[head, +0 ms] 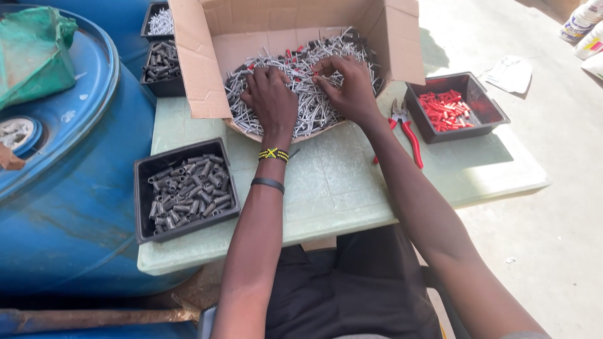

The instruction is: Sorting red and black plastic components from a box of silver nails into separate plastic trays

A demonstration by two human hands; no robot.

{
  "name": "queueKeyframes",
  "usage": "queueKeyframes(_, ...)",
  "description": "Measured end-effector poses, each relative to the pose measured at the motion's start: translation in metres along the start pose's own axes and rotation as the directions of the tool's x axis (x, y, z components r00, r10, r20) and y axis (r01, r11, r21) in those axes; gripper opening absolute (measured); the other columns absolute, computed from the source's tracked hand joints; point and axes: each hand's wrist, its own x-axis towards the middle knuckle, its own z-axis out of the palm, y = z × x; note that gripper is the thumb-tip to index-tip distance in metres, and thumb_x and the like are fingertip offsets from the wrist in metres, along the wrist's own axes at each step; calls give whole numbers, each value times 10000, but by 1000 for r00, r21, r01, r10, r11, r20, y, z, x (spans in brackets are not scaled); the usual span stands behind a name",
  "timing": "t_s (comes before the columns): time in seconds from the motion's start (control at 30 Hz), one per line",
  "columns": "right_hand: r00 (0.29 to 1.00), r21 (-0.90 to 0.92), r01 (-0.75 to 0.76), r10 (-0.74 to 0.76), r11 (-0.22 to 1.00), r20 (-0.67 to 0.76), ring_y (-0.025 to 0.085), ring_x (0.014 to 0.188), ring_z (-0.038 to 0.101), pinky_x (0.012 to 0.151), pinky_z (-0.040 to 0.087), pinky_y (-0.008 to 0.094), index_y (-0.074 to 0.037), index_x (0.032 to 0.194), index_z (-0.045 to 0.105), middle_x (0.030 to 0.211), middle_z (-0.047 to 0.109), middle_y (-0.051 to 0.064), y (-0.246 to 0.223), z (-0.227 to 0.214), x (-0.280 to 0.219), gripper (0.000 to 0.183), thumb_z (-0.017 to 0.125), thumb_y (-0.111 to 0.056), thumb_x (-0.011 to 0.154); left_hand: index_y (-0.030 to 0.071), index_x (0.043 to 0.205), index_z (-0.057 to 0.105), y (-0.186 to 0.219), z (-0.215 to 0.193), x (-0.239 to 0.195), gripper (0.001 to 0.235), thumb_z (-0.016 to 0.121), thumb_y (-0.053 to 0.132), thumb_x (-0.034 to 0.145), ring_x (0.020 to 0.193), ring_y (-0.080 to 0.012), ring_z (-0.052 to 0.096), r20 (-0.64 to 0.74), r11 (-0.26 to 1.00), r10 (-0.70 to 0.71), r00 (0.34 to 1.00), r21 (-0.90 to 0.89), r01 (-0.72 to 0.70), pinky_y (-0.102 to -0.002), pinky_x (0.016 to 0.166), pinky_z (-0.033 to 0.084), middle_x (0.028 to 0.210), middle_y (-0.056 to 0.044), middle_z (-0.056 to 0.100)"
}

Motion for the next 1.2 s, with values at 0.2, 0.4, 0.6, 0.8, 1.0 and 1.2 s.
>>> queueKeyframes(0.2,1000,58,24,-23,998,-12,138,768,633,703,494,302,-101,1006,705,864,713,-5,1,-1,-15,78,772,-114,970,141,876,632,-1,-4,-14,281,661,-91,720,962,-257,504,-52,991,130,990,47,-128,-448,787,371,993,-62,517)
queueKeyframes(0.4,996,295,-24,47,955,-70,106,807,719,753,581,267,-105,1034,688,925,755,7,-12,-10,-27,96,759,-163,1007,143,896,639,2,-20,-20,273,703,-74,744,961,-241,507,-116,969,241,964,78,-233,-430,783,385,1035,-46,508)
queueKeyframes(0.6,977,364,-107,166,925,-134,79,819,733,666,586,210,-121,951,708,895,757,1,-9,-13,-28,168,821,-246,952,123,906,622,0,-22,-24,163,625,-28,844,956,-249,491,-133,965,257,957,89,-246,-436,784,377,1018,-61,495)
queueKeyframes(0.8,934,220,-118,184,968,-306,63,806,617,699,477,245,-159,1002,754,963,756,-46,2,-58,-13,36,758,-145,970,114,918,661,-4,-13,-20,132,584,9,899,957,-266,502,-95,971,233,968,79,-226,-460,766,372,1025,-73,521)
queueKeyframes(1.0,839,-132,-275,171,953,-516,81,647,655,579,482,315,-116,803,733,738,773,-23,116,-132,-35,209,860,-228,925,90,986,688,-3,-11,-18,98,593,85,964,989,-235,529,-54,983,181,982,46,-178,-441,847,407,1064,-72,560)
queueKeyframes(1.2,962,-428,-223,128,876,-239,190,915,681,838,420,473,-150,1217,714,1115,782,2,75,-155,-52,511,628,38,749,73,959,677,-2,-14,-18,95,588,98,982,961,-243,533,-104,980,196,975,56,-191,-456,839,413,1049,-62,540)
